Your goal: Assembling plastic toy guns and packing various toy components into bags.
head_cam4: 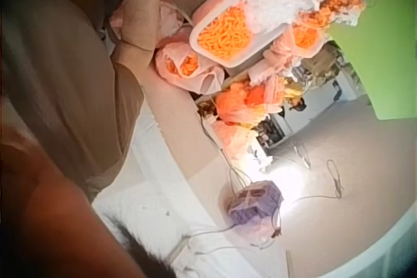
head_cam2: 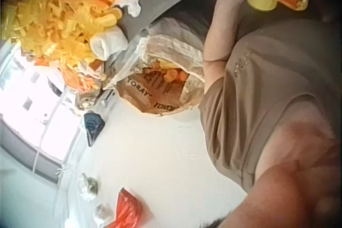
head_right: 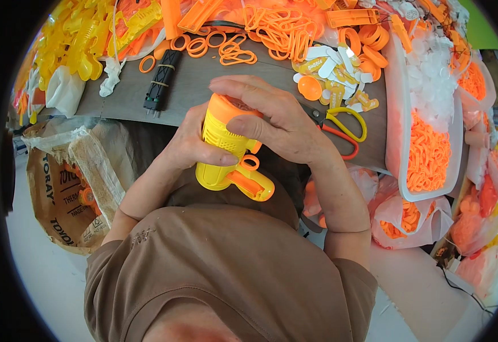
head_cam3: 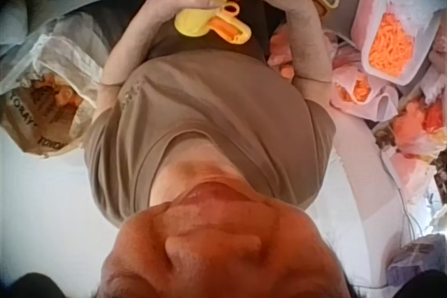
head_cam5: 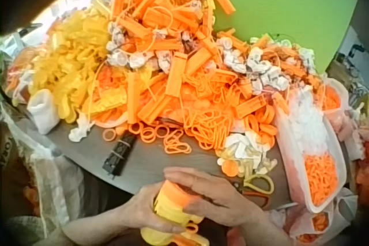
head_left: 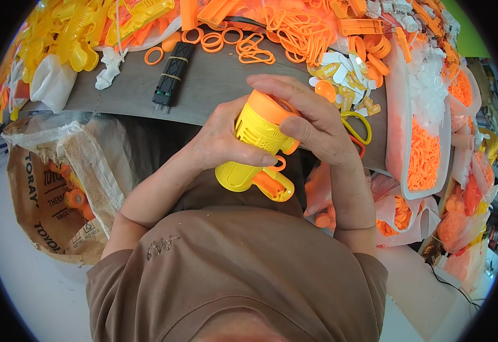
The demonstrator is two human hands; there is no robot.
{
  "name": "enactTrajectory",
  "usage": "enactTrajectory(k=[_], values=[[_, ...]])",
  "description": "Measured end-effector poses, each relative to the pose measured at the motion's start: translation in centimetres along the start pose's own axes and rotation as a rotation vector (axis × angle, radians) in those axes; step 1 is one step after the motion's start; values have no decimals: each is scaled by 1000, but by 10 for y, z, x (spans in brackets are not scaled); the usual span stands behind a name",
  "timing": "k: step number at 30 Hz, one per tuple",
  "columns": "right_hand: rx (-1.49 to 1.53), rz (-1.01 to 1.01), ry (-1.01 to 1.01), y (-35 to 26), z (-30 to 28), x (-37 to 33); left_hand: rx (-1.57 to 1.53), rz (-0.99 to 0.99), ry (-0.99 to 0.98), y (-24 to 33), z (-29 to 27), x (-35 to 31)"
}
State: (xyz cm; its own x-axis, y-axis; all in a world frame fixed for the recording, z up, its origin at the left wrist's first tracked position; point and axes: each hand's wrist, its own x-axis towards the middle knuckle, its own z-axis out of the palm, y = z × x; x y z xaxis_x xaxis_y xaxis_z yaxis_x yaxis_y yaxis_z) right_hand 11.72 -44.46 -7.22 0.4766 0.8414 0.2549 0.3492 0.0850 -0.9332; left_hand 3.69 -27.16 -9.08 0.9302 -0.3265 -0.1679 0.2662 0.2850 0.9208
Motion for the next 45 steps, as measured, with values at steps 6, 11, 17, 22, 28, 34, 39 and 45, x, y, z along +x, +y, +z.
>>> enactTrajectory(k=[6,11,17,22,28,34,39,45], values=[[-29,-109,9,6,1,0,-73,-3,-14,-3,2,-2],[-43,-34,-2,9,10,-6,-166,-52,2,-10,5,-8],[-9,37,-21,18,23,-29,-99,-91,-35,-30,8,-18],[21,12,75,27,40,-38,-61,107,43,-47,11,-21],[-82,-53,113,21,43,-49,174,125,-48,-40,11,-24],[-322,-31,386,5,63,-67,-90,60,-9,-48,10,-30],[-265,3,463,5,70,-67,-55,40,46,-52,10,-30],[-316,-96,583,17,76,-68,-22,-2,64,-55,8,-25]])
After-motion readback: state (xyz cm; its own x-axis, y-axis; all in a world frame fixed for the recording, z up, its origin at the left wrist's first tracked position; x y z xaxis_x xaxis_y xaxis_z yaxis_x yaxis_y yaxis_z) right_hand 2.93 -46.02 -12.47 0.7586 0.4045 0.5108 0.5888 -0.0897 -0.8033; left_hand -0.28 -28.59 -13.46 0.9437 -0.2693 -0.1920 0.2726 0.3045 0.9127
